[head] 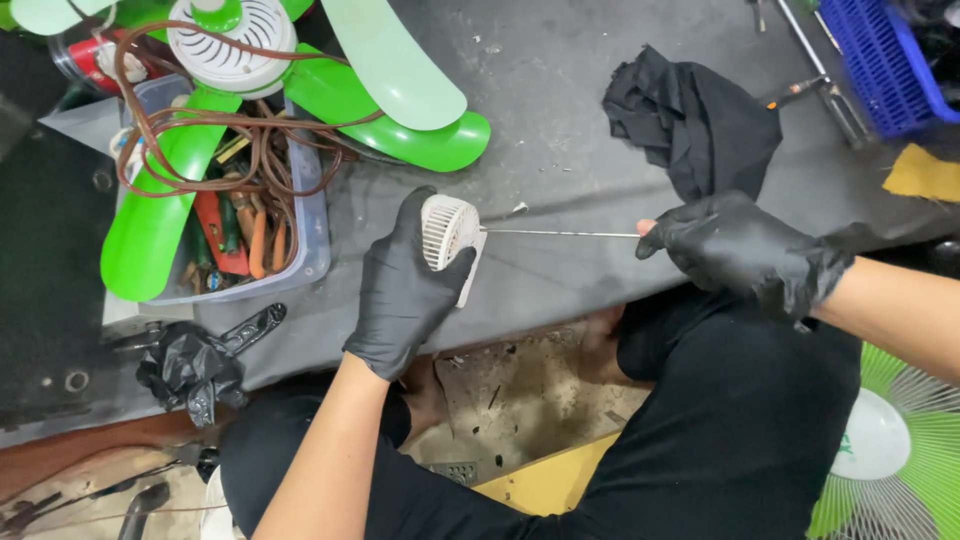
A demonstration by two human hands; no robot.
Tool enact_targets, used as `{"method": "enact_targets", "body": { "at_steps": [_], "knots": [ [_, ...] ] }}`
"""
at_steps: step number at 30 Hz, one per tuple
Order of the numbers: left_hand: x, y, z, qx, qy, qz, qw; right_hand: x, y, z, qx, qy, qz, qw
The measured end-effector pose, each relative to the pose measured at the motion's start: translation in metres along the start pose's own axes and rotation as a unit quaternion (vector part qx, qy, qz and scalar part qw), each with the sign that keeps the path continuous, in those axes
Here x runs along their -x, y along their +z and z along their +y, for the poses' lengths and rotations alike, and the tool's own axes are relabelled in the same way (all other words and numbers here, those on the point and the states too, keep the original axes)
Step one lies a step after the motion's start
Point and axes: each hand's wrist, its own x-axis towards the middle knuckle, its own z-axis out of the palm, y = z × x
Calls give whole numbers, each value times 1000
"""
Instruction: Securing the plastic housing of a small portable fan using a screwdriver and manual pressure to snap parts into place.
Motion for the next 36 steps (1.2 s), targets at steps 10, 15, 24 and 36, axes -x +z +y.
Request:
{"method": "enact_targets", "body": {
  "at_steps": [10, 15, 24, 36],
  "knots": [
    [3, -8, 3, 56, -63, 52, 995, -31, -9, 32, 49, -379, 78, 921],
    [-1, -4, -6, 38, -16, 58, 997, -47, -20, 31, 273, -675, 146, 670],
    [6, 17, 8, -83, 16, 66, 994, -18, -14, -14, -224, 61, -79, 969],
    [2, -10, 12, 93, 63, 111, 987, -29, -45, -4, -116, -163, -94, 975]
  ]
}}
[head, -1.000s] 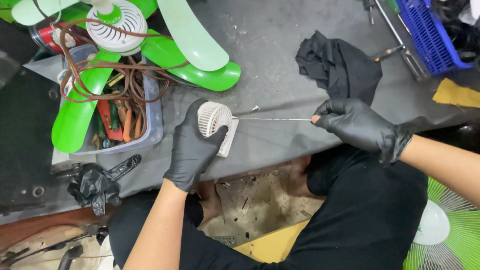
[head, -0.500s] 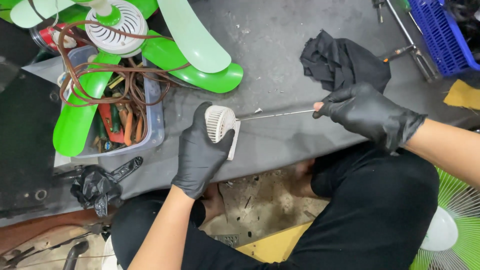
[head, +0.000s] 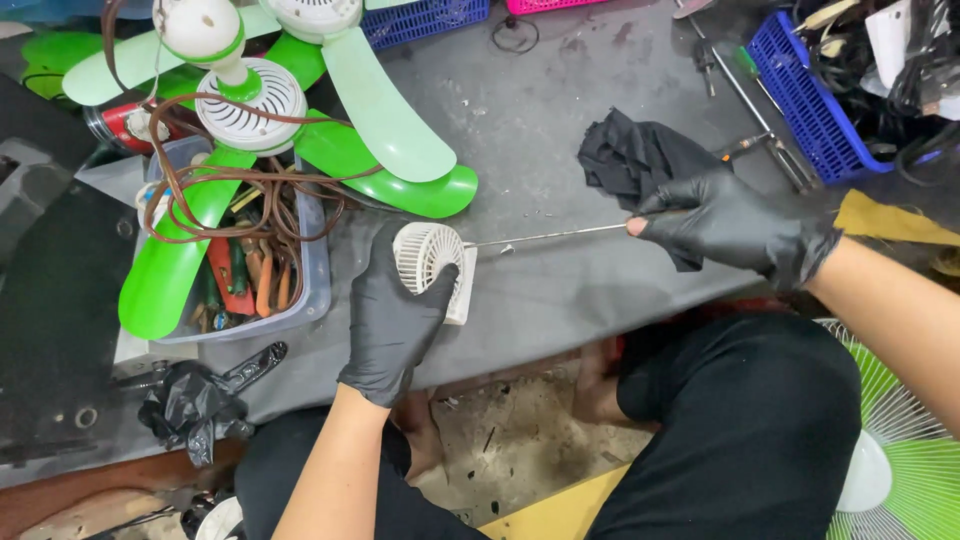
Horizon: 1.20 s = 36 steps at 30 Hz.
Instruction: Securing the plastic housing of a small portable fan using a screwdriver and manual pressure to snap parts into place.
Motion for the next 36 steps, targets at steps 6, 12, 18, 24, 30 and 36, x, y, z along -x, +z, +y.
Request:
{"method": "enact_targets", "body": {
  "at_steps": [6, 12, 18, 24, 30, 36],
  "knots": [
    [-9, -9, -9, 0, -43, 21, 999, 29, 1, -6, 212, -258, 121, 935],
    [-12, -19, -14, 42, 55, 20, 997, -2, -32, 6, 115, -97, 255, 955],
    [-12, -10, -16, 50, 50, 7, 997, -73, -3, 21, 125, -128, 208, 962],
    [-19, -4, 0, 62, -199, -22, 978, -103, 46, 36, 387, -214, 307, 843],
    [-18, 0, 0, 99, -205, -29, 973, -129, 71, 74, 470, -364, 189, 782],
    [-18, -5, 9, 185, -204, -10, 961, -145, 64, 91, 315, -389, 79, 862]
  ]
}}
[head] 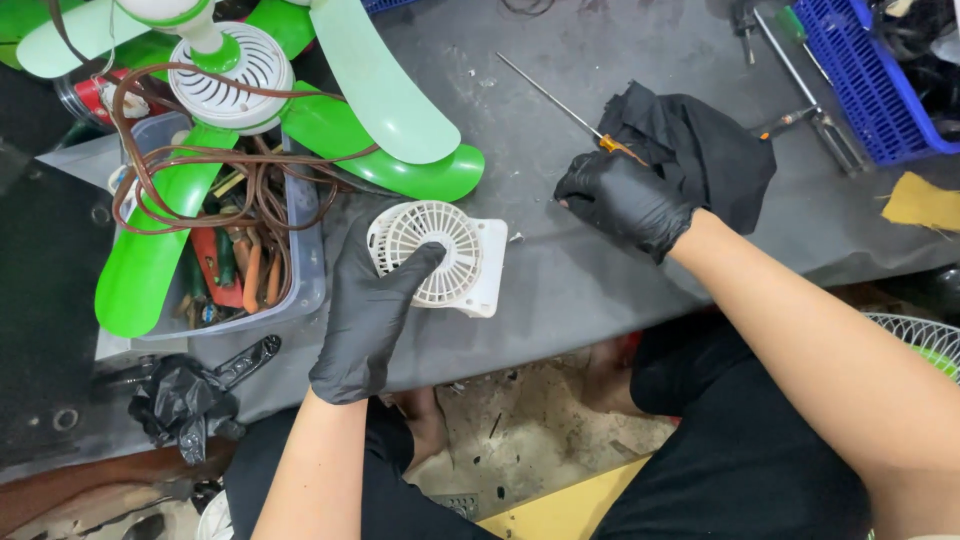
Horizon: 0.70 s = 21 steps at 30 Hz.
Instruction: Securing the plastic housing of a small portable fan using a screwdriver and manual pressure to snap parts into place.
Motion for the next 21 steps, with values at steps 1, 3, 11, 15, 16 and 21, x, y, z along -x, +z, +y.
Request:
{"method": "enact_targets", "body": {
  "at_steps": [1, 3, 11, 15, 16, 21],
  "knots": [
    [-2, -1, -3, 33, 4, -1, 999, -1, -1, -1, 25, -26, -6, 999],
    [-4, -2, -4, 64, 6, 0, 998, -1, -4, -5, 48, -52, -12, 997],
    [-1, 10, -12, 115, 144, 40, 982, -2, -18, -85, -137, 149, 96, 975],
    [6, 19, -15, 139, 141, 38, 979, -1, -37, -142, -258, 183, 137, 939],
    [7, 21, -16, 139, 141, 42, 979, -4, -44, -155, -273, 143, 135, 942],
    [9, 25, -17, 159, 127, 51, 978, -5, -40, -160, -301, 66, 128, 943]
  ]
}}
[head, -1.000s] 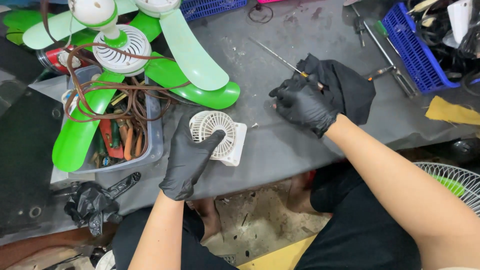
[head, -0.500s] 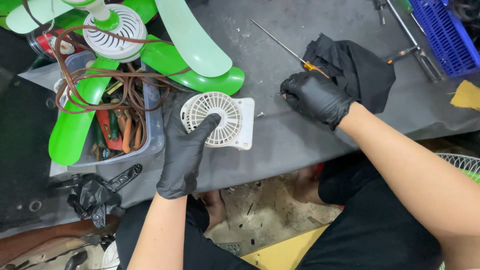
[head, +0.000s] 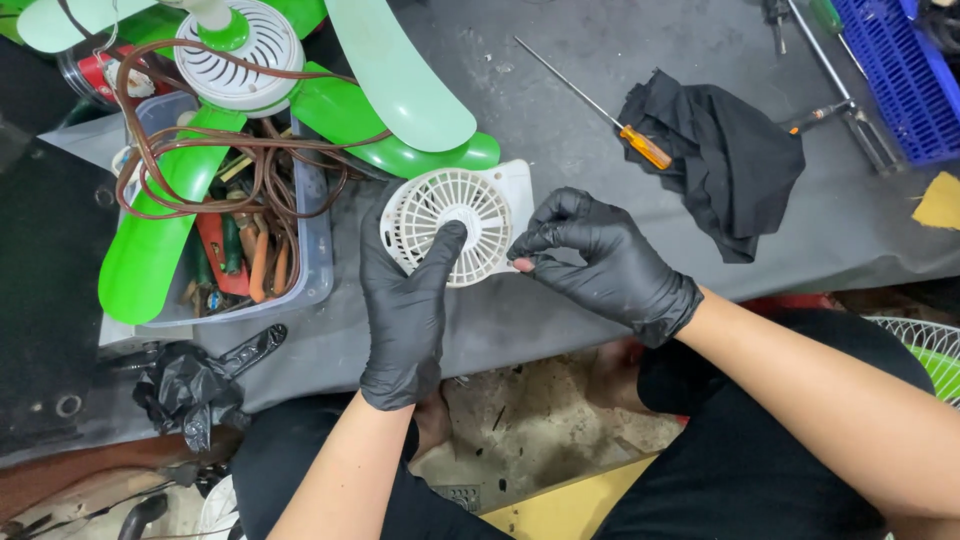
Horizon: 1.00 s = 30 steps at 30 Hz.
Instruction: Securing the plastic housing of a small portable fan using a screwdriver and manual pressure to snap parts into place.
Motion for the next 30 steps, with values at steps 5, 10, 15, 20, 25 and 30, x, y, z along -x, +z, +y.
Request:
{"method": "enact_targets", "body": {
  "at_steps": [5, 10, 15, 20, 25, 30],
  "knots": [
    [-3, -1, -8, 39, -19, 12, 999, 1, 6, 11, -21, 15, -6, 1000],
    [-6, -4, -14, 54, -23, 20, 998, 1, 6, 13, -3, 33, -15, 999],
    [-5, -2, -12, 60, -25, 23, 998, 0, 7, 9, 14, 52, -13, 998],
    [-3, 0, -9, 59, -20, 27, 998, -1, 13, 4, -9, 69, 27, 997],
    [-3, -2, -11, 49, -18, 26, 998, 3, 13, 22, -97, 100, 43, 989],
    [-2, -6, -9, 65, -17, 27, 997, -13, -21, 34, -66, 86, 67, 992]
  ]
}}
